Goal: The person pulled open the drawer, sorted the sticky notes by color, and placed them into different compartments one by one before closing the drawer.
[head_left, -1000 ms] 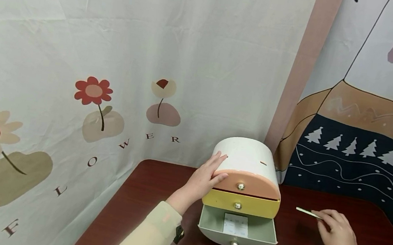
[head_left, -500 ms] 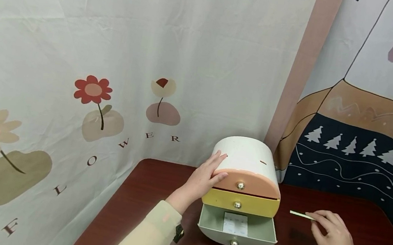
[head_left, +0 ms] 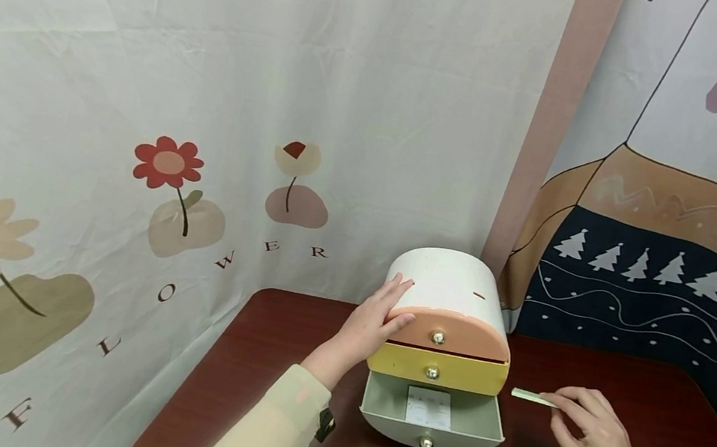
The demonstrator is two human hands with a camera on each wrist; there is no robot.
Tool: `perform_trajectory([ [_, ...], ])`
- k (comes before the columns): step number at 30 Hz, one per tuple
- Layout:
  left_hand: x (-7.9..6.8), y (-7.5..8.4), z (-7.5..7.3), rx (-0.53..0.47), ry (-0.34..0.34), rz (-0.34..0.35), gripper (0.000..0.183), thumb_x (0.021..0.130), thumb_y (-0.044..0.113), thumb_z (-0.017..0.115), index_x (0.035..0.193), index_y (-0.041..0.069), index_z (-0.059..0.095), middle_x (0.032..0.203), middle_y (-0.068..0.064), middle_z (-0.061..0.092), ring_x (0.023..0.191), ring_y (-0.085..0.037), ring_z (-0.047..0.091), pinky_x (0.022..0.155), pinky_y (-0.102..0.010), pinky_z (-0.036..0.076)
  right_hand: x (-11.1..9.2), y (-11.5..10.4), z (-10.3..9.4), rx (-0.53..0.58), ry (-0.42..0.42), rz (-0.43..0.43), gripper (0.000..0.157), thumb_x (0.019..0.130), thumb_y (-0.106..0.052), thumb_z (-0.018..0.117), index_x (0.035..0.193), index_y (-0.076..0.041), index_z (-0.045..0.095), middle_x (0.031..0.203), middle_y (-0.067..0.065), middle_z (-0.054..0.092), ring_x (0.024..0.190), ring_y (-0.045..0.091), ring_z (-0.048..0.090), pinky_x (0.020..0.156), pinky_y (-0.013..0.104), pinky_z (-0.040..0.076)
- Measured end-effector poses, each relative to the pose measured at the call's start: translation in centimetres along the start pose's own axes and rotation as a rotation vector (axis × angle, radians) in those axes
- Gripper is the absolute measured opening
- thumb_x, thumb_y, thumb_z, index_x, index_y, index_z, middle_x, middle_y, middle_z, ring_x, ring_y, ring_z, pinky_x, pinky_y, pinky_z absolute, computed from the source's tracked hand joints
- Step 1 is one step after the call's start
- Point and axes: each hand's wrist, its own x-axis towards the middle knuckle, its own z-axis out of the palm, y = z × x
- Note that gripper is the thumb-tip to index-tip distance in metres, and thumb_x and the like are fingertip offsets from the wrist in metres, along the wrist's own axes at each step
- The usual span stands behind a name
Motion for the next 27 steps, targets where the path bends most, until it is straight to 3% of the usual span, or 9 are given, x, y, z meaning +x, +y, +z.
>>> perform_trajectory([
  [2, 0.0, 0.0, 0.0, 0.000, -0.001, -0.002, 0.065, 0.093, 0.061, 0.038, 0.151, 0.038, 0.019, 0.160, 0.006, 0.012, 0.144, -0.022, 0.023, 0.110, -0.052, 0.030, -0.1, -0.2, 0.1, 0.020, -0.001, -0.024, 0.019, 0.085, -0.023, 0.056, 0.087, -0.014, 0.073, 0.091, -0.008, 0.059, 0.088, 0.002, 0.044, 0.075, 0.010, 0.036],
  [6, 0.0, 0.0, 0.0, -0.001, -0.002, -0.008, 0.065, 0.093, 0.060, 0.038, 0.151, 0.038, 0.019, 0.160, 0.006, 0.012, 0.144, -0.021, 0.022, 0.110, -0.052, 0.030, 0.0, -0.8, 0.3, 0.048, 0.009, -0.071, 0.046, 0.096, -0.044, 0.039, 0.087, -0.015, 0.073, 0.091, -0.009, 0.059, 0.088, 0.001, 0.045, 0.076, 0.007, 0.036],
  [17, -0.1, 0.0, 0.1, 0.002, 0.000, -0.008, 0.065, 0.093, 0.059, 0.039, 0.151, 0.037, 0.019, 0.159, 0.007, 0.012, 0.144, -0.022, 0.024, 0.110, -0.052, 0.030, 0.0, -2.1, 1.6, 0.137, 0.063, -0.239, 0.039, 0.098, -0.034, 0.041, 0.089, -0.018, 0.075, 0.094, -0.006, 0.063, 0.090, 0.006, 0.050, 0.078, 0.009, 0.038],
  [27, -0.1, 0.1, 0.0, 0.003, -0.002, -0.004, 0.065, 0.093, 0.060, 0.039, 0.151, 0.037, 0.019, 0.160, 0.007, 0.012, 0.144, -0.022, 0.024, 0.110, -0.052, 0.030, -0.1, -2.5, 2.7, 0.184, 0.075, -0.277, 0.037, 0.099, -0.031, 0.042, 0.089, -0.018, 0.075, 0.092, -0.005, 0.063, 0.089, 0.007, 0.051, 0.078, 0.009, 0.039],
])
